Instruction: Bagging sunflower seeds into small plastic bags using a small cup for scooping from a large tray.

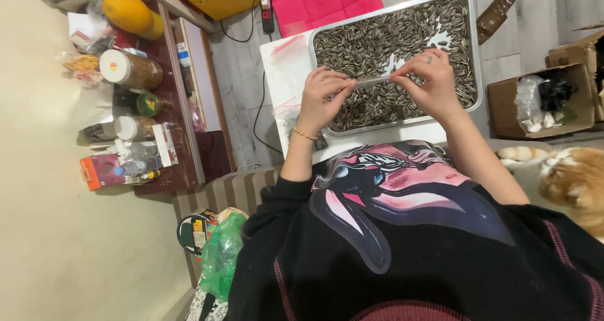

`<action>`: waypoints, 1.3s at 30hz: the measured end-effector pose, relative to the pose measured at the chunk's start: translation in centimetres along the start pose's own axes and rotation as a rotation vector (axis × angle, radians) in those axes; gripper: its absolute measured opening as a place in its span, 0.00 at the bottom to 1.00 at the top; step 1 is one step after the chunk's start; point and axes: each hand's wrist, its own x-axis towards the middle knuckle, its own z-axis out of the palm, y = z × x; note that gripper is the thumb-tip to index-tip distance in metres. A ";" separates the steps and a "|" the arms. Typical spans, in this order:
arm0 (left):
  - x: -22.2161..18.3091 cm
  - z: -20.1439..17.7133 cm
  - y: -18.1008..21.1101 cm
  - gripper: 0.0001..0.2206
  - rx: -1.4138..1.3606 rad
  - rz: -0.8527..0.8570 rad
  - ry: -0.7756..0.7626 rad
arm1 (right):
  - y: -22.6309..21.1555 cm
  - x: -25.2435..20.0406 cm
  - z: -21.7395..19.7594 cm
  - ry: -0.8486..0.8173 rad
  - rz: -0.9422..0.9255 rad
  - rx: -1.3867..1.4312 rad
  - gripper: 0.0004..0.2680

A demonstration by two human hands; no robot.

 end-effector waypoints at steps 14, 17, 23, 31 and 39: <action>-3.5 0.7 0.6 0.12 -0.469 -0.570 -0.264 | -2.4 0.0 1.0 -0.067 0.493 0.753 0.05; -5.1 -1.9 -0.3 0.13 -0.327 -0.744 -0.145 | -2.8 0.3 0.9 -0.051 0.536 0.740 0.07; -14.6 -7.1 -5.7 0.09 -0.189 -0.855 0.247 | 1.6 -3.1 2.6 -0.019 0.591 0.760 0.11; -20.1 -5.1 -7.2 0.28 0.203 -1.024 0.068 | 1.5 -3.7 4.0 -0.049 0.704 0.717 0.09; -14.5 -5.9 -2.0 0.43 0.445 -1.091 -0.145 | 2.1 -3.9 3.0 -0.009 0.718 0.649 0.08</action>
